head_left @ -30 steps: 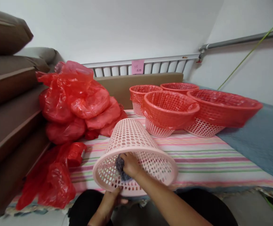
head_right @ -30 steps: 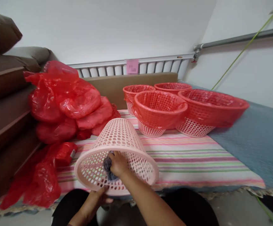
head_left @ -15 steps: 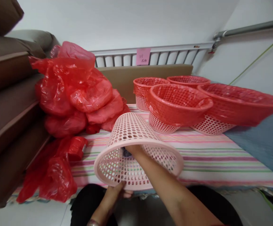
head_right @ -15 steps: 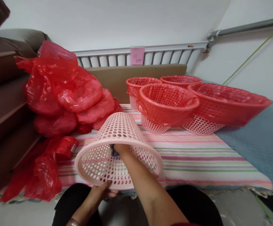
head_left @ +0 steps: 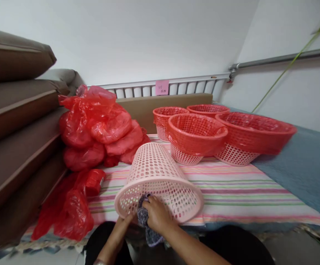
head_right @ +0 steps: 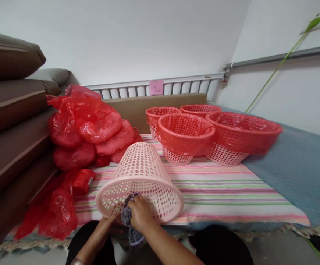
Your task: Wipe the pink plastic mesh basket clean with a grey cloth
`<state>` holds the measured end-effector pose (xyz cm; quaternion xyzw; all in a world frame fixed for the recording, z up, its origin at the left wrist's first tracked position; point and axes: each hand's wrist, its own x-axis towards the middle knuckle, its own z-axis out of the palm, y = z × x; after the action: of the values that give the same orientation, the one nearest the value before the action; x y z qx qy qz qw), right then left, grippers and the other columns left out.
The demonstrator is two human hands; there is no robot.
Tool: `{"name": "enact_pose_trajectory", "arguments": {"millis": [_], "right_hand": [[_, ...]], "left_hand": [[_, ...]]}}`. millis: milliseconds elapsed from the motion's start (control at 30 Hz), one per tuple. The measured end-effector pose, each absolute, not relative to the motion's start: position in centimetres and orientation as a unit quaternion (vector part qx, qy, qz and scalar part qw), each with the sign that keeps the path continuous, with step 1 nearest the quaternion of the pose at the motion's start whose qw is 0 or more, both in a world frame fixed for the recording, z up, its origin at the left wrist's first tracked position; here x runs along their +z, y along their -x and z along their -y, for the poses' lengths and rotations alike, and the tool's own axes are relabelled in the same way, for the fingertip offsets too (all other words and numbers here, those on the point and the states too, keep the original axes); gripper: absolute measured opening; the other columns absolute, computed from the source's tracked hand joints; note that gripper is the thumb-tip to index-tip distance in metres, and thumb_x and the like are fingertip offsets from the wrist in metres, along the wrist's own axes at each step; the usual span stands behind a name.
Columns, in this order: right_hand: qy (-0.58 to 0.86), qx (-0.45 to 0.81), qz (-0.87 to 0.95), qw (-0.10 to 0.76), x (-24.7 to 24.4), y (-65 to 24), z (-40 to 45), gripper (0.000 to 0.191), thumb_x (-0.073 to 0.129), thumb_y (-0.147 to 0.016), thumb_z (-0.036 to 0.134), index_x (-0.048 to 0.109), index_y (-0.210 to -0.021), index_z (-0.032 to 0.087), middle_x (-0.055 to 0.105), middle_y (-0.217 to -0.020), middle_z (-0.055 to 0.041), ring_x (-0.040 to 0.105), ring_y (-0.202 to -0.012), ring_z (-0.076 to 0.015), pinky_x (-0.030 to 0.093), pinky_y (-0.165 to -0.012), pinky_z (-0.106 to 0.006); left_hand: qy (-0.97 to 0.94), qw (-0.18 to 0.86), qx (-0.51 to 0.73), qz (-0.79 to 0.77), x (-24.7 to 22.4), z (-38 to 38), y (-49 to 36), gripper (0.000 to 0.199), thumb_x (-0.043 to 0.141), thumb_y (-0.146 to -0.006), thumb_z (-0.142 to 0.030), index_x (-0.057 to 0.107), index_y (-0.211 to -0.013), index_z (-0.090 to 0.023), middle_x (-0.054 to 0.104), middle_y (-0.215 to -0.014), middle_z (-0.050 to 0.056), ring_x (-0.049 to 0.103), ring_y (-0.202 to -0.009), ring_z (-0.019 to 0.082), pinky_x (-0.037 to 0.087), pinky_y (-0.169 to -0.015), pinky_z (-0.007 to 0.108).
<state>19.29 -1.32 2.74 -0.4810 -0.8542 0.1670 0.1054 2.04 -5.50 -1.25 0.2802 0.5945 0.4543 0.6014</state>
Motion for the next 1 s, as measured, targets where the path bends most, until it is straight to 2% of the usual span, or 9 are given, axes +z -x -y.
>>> {"name": "enact_pose_trajectory", "arguments": {"millis": [67,133,300,367,433,533,700,867,1000], "right_hand": [[0.477,0.154,0.859,0.105,2.8,-19.1,1.3,0.035,0.057,-0.071,0.013,0.068,-0.103,0.022,0.062,-0.114,-0.0105,0.054,-0.11,-0.0274,0.042,-0.091,-0.037],[0.472,0.146,0.863,0.103,2.9,-19.1,1.3,0.036,0.058,-0.071,0.013,0.068,-0.104,0.022,0.061,-0.118,-0.0121,0.051,-0.115,-0.0293,0.04,-0.094,-0.041],[0.466,0.141,0.866,0.111,3.2,-19.9,1.6,0.058,0.066,-0.064,0.015,0.063,-0.121,0.024,0.036,-0.153,-0.0132,0.033,-0.136,-0.0367,0.024,-0.109,-0.053],[0.46,0.137,0.872,0.095,3.4,-20.1,1.6,0.054,0.065,-0.064,0.015,0.064,-0.117,0.023,0.047,-0.144,-0.0135,0.039,-0.131,-0.0352,0.027,-0.107,-0.051],[0.45,0.125,0.88,0.082,3.6,-20.1,1.6,0.043,0.062,-0.067,0.015,0.065,-0.11,0.022,0.059,-0.124,-0.0125,0.047,-0.121,-0.0326,0.034,-0.102,-0.048],[0.453,0.121,0.879,0.085,3.7,-19.9,1.2,0.035,0.059,-0.068,0.015,0.066,-0.102,0.02,0.062,-0.11,-0.0109,0.052,-0.11,-0.0295,0.04,-0.094,-0.041],[0.43,0.147,0.883,0.117,2.9,-19.2,1.1,0.036,0.056,-0.071,0.012,0.062,-0.105,0.021,0.061,-0.109,-0.0078,0.053,-0.107,-0.0245,0.041,-0.09,-0.033],[0.386,0.119,0.908,0.106,1.5,-18.4,-0.3,0.034,0.06,-0.07,0.013,0.063,-0.103,0.019,0.06,-0.112,-0.0108,0.051,-0.109,-0.027,0.042,-0.089,-0.035],[0.423,0.127,0.89,0.114,2.2,-17.2,-5.4,0.041,0.06,-0.069,0.008,0.064,-0.109,0.02,0.062,-0.113,-0.0114,0.053,-0.11,-0.0284,0.043,-0.09,-0.039]], "left_hand": [[-0.293,0.571,0.468,-0.607,-0.4,5.4,-0.4,0.099,0.08,-0.067,-0.052,0.039,-0.148,-0.014,0.076,-0.1,0.013,0.073,-0.066,0.025,0.058,-0.058,0.034],[-0.311,0.558,0.462,-0.615,0.0,5.3,0.6,0.1,0.079,-0.068,-0.053,0.039,-0.149,-0.012,0.075,-0.108,0.015,0.072,-0.065,0.024,0.059,-0.058,0.035],[-0.32,0.578,0.457,-0.595,-0.8,5.1,0.6,0.094,0.078,-0.072,-0.049,0.04,-0.149,-0.011,0.061,-0.134,0.022,0.073,-0.081,0.029,0.059,-0.056,0.035],[-0.319,0.578,0.462,-0.592,-1.2,5.0,0.4,0.091,0.078,-0.073,-0.044,0.04,-0.149,-0.012,0.052,-0.145,0.023,0.07,-0.095,0.033,0.061,-0.057,0.036],[-0.318,0.571,0.464,-0.598,-1.4,5.0,0.3,0.088,0.078,-0.074,-0.041,0.042,-0.148,-0.012,0.048,-0.148,0.022,0.067,-0.104,0.035,0.061,-0.057,0.036],[-0.311,0.569,0.473,-0.597,-1.1,5.1,0.1,0.083,0.077,-0.076,-0.04,0.044,-0.147,-0.012,0.052,-0.144,0.023,0.067,-0.105,0.035,0.06,-0.054,0.034],[-0.315,0.586,0.463,-0.585,-0.1,5.3,-0.5,0.08,0.076,-0.076,-0.043,0.048,-0.145,-0.016,0.058,-0.14,0.021,0.071,-0.096,0.033,0.061,-0.055,0.034],[-0.32,0.588,0.465,-0.58,-0.3,5.4,-0.7,0.083,0.082,-0.066,-0.051,0.057,-0.138,-0.02,0.051,-0.149,0.016,0.059,-0.122,0.04,0.063,-0.069,0.038],[-0.324,0.584,0.462,-0.584,-1.5,5.5,-0.7,0.089,0.079,-0.067,-0.056,0.052,-0.142,-0.016,0.042,-0.155,0.017,0.056,-0.123,0.045,0.062,-0.055,0.037]]}}
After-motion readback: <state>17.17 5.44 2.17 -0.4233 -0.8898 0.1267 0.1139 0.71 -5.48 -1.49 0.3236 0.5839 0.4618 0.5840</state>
